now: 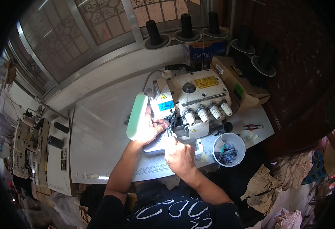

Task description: The person threads an industrial sewing machine by hand, using a pair of snips to trim thread ends and maneuvering the thread through various guides and needles.

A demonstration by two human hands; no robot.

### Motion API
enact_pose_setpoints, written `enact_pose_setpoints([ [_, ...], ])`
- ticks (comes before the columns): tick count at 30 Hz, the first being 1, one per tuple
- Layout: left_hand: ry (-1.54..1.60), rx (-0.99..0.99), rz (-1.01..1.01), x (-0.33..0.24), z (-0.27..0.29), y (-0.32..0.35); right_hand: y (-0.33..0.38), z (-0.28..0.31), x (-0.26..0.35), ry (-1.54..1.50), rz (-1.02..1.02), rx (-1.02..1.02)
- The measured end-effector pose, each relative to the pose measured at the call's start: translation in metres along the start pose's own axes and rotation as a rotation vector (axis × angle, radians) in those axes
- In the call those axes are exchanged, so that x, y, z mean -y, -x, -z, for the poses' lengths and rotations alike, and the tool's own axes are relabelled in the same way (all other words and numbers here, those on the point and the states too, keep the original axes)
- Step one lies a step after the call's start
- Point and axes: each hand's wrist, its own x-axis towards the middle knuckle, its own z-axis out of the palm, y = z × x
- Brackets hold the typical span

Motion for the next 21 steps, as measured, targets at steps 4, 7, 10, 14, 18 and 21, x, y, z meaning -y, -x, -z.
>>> enact_pose_setpoints([
  [4,-0.003,0.002,-0.001,0.013,0.002,0.000,0.002,-0.006,-0.004,-0.005,0.023,-0.012],
  [7,-0.016,0.024,-0.005,0.016,0.003,0.001,0.001,-0.003,-0.001,-0.020,0.007,-0.018],
  [10,-0.005,0.025,-0.010,0.017,0.002,0.000,0.000,-0.002,-0.001,0.000,0.000,-0.004],
  [14,0.059,-0.036,-0.018,0.022,-0.002,0.000,0.001,-0.002,-0.001,-0.012,-0.006,-0.005],
  [18,0.054,0.030,-0.011,0.018,0.000,0.000,0.000,-0.001,0.000,-0.011,-0.008,-0.007],
  [21,-0.010,0.017,0.000,0.010,0.000,0.001,0.000,-0.001,0.001,0.003,-0.011,-0.006],
])
